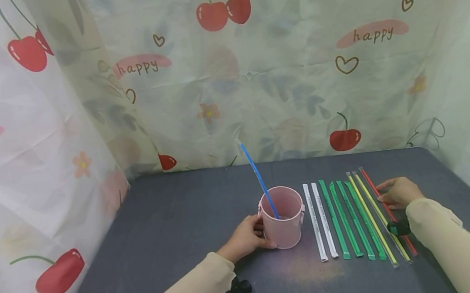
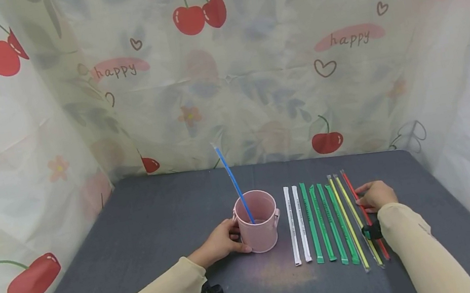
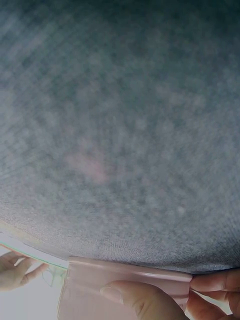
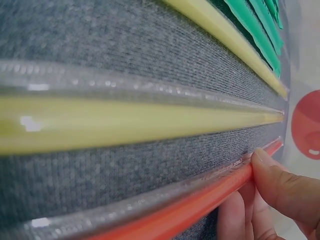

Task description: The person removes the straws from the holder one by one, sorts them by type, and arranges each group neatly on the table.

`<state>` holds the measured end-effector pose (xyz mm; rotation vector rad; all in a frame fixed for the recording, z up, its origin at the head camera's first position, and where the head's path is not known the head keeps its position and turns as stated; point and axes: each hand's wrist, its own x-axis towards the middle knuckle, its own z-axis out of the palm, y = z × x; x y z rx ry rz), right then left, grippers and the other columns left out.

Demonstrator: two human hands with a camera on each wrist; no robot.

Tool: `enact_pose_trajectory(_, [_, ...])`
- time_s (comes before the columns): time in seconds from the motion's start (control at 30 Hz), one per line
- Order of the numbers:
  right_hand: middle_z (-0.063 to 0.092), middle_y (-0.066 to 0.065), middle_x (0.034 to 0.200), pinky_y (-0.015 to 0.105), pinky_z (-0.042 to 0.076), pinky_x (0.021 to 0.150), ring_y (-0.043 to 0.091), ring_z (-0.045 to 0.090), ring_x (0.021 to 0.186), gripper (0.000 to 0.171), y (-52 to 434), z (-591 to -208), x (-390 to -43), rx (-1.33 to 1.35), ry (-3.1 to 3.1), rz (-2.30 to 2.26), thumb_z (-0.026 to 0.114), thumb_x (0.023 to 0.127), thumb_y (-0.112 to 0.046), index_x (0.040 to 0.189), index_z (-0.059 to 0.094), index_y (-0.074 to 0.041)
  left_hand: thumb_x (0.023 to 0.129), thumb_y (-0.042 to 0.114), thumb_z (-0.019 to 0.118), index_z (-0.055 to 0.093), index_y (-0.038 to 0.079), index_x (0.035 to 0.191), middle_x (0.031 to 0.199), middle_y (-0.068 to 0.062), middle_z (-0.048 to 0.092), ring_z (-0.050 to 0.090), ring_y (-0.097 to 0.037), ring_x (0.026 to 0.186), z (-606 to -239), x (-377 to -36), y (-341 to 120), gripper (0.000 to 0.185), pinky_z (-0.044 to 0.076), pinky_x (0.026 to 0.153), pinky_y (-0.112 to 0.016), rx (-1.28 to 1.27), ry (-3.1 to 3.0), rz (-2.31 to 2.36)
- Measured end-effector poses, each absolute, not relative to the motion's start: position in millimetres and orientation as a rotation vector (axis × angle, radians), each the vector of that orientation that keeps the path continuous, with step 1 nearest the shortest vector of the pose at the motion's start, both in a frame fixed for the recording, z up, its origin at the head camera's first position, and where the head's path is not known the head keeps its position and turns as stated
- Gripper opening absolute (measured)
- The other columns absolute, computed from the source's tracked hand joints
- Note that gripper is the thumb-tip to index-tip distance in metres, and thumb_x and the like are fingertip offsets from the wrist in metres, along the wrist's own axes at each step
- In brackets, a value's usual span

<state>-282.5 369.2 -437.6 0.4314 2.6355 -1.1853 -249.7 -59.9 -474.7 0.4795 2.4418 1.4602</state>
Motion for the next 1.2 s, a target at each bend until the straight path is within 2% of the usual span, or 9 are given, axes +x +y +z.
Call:
enact_pose_trajectory(0.8, [0.068, 0.005, 0.089, 0.031, 0.057, 0.066, 0.011, 0.064, 0.072, 0.060, 376, -448, -285, 0.463, 2.571, -1.268, 0.074, 0.084, -0.009, 0.136, 0.047, 0.006, 0.070, 0.008, 0.087, 0.055, 0.002, 0.129, 0.117, -0.011, 0.054, 0.060, -0.027, 0.108, -475, -250, -61, 0.067, 0.051, 0.094, -0.043, 0.486, 2.416, 1.475])
enact_pose_trajectory(1.2, [0.066, -0.005, 0.088, 0.029, 0.057, 0.069, 0.006, 0.064, 0.073, 0.063, 382, -450, -283, 0.423, 2.489, -1.403, 0.074, 0.085, -0.012, 0.138, 0.046, 0.006, 0.068, 0.003, 0.086, 0.055, 0.000, 0.127, 0.116, -0.014, 0.055, 0.060, -0.027, 0.105, -476, -251, -61, 0.066, 0.052, 0.092, -0.043, 0.517, 2.400, 1.510])
